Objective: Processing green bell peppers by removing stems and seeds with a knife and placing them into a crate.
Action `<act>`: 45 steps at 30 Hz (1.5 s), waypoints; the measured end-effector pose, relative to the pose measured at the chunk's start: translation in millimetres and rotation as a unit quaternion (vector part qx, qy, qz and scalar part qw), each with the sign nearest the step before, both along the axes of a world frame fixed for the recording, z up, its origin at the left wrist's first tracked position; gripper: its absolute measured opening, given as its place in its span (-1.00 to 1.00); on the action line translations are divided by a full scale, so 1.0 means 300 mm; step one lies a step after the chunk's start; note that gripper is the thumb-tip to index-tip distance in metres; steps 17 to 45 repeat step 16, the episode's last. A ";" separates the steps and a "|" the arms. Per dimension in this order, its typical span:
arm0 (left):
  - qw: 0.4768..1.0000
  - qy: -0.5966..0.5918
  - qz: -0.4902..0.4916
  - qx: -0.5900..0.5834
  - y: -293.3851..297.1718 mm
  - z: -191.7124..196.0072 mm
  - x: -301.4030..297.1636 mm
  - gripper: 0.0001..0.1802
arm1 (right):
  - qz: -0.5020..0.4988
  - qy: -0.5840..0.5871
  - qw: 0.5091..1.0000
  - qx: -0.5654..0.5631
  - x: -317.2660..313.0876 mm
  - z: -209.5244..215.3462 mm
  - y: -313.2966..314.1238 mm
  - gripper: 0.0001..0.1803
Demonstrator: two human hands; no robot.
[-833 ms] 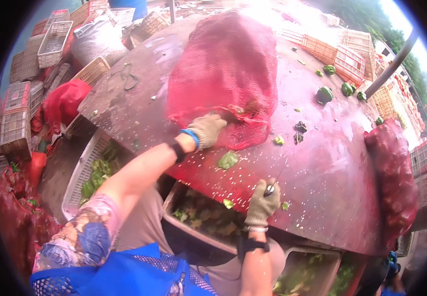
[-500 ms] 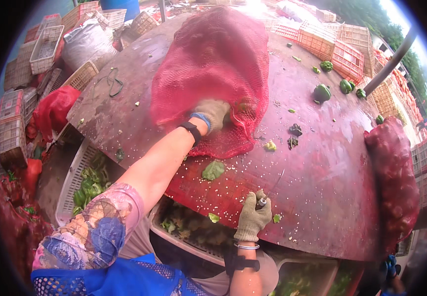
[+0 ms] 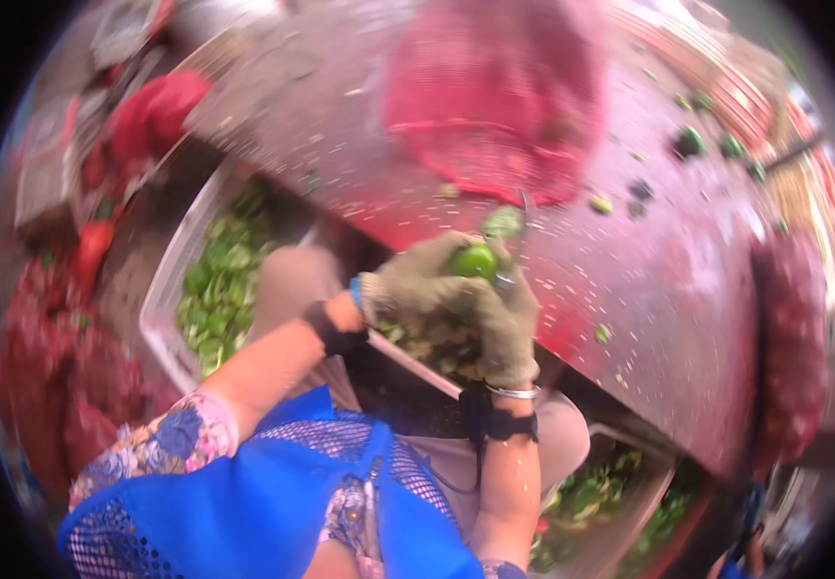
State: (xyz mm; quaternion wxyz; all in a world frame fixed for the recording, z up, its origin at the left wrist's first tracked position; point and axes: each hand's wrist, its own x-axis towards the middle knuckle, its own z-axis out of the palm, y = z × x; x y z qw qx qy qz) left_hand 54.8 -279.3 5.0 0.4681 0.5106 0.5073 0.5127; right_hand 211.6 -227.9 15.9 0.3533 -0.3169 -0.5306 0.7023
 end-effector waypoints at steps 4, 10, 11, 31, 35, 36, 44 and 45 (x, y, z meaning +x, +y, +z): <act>0.983 0.093 0.148 0.057 -0.107 -0.025 0.092 -0.57 | 0.040 0.014 0.995 -0.090 0.036 0.006 -0.091 -0.53; 0.976 -0.005 0.219 -0.001 -0.175 0.029 0.136 -0.61 | 0.001 -0.004 1.000 -0.001 -0.012 0.039 -0.240 -0.62; 0.971 -0.005 0.237 -0.001 -0.169 0.008 0.137 -0.61 | -0.061 0.003 0.998 0.012 -0.040 0.023 -0.256 -0.66; 0.955 -0.030 0.290 -0.051 -0.161 -0.048 0.121 -0.57 | -0.163 -0.011 0.985 0.057 -0.110 -0.029 -0.264 -0.74; 0.955 -0.030 0.290 -0.051 -0.161 -0.048 0.121 -0.57 | -0.163 -0.011 0.985 0.057 -0.110 -0.029 -0.264 -0.74; 0.955 -0.030 0.290 -0.051 -0.161 -0.048 0.121 -0.57 | -0.163 -0.011 0.985 0.057 -0.110 -0.029 -0.264 -0.74; 0.955 -0.030 0.290 -0.051 -0.161 -0.048 0.121 -0.57 | -0.163 -0.011 0.985 0.057 -0.110 -0.029 -0.264 -0.74; 0.955 -0.030 0.290 -0.051 -0.161 -0.048 0.121 -0.57 | -0.163 -0.011 0.985 0.057 -0.110 -0.029 -0.264 -0.74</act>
